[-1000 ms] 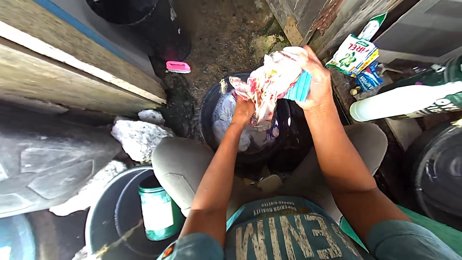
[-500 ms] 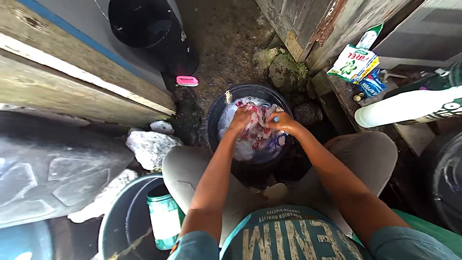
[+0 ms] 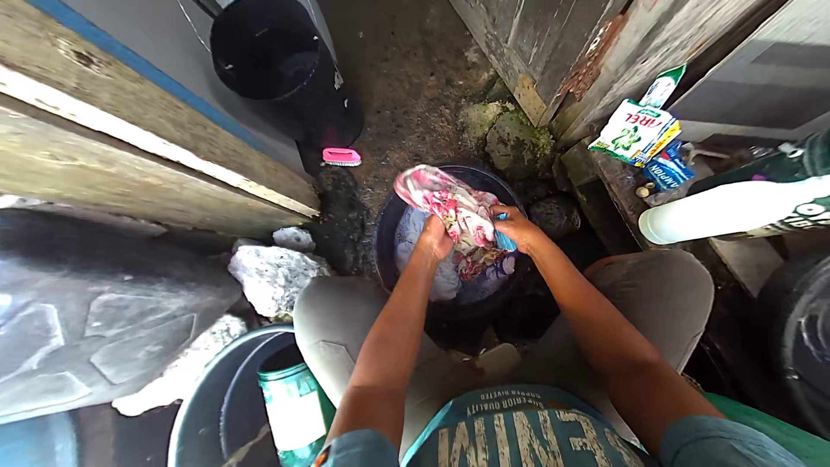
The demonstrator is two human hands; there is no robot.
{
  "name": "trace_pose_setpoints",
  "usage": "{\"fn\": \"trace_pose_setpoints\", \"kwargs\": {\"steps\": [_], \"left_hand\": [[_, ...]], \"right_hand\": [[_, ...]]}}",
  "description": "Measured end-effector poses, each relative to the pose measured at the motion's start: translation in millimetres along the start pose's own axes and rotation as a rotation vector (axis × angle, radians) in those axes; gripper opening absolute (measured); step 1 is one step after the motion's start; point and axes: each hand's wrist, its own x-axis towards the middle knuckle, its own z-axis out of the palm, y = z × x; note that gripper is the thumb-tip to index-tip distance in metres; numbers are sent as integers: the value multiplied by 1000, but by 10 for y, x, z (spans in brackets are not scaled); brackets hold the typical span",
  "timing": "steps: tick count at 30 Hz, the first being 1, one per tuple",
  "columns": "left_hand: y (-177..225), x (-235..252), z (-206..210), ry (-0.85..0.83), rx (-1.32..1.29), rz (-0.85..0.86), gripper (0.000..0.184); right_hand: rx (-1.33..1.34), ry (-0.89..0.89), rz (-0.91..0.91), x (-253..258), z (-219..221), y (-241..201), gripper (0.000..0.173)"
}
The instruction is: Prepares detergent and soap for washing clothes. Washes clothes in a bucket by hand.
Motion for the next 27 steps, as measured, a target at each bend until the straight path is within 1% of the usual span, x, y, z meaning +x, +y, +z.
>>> {"fn": "trace_pose_setpoints", "kwargs": {"steps": [2,4,6,9,11,13,14,16,17,19,20,21,23,24,25,26,27], "left_hand": [[18,42,-7,-38,-41,5,39],[115,67,-66,-50,-30,33,45],[197,63,-121,-5,80,31,43],[268,94,-161,73,323,17,37],[351,86,-197,75,407,34,38],[506,2,-208,9,319,71,38],[581,-49,-231,-70,221,95,38],[654,-76,-328,-314,-63,138,42],[620,-70,-349,-398,-197,144,47],[432,-87,-303,-381,-332,111,57],[309,-81,-295,-370,-370,66,63],[201,-72,-285,-345,-367,18,66],[46,-74,-242,-329,-331,-56,71],[3,-76,-200,-322,-325,-83,74],[-27,-70,-152,-307,-307,-109,78],[-68,-56,-112,-301,-285,-132,80],[-122,-49,-81,-306,-267,-147,80]], "right_hand": [[24,63,39,-2,-115,62,11],[97,142,16,-1,-241,100,13],[183,211,-28,2,-353,13,11],[279,303,-100,-5,-539,-33,12],[349,334,-138,-39,-608,-88,12],[420,312,-189,-86,-681,-138,10],[446,281,-221,-127,-704,-166,9],[487,197,-296,-193,-698,-236,10],[498,165,-311,-202,-668,-251,10],[528,182,-247,-182,-556,-248,9],[575,219,-169,-143,-506,-229,13],[658,282,-68,-89,-459,-212,23],[853,482,130,-1,-366,-187,35],[874,532,160,4,-303,-185,40],[805,543,129,-12,-186,-194,40],[651,510,47,-66,-21,-194,42],[407,460,-67,-125,173,-164,46]]}}
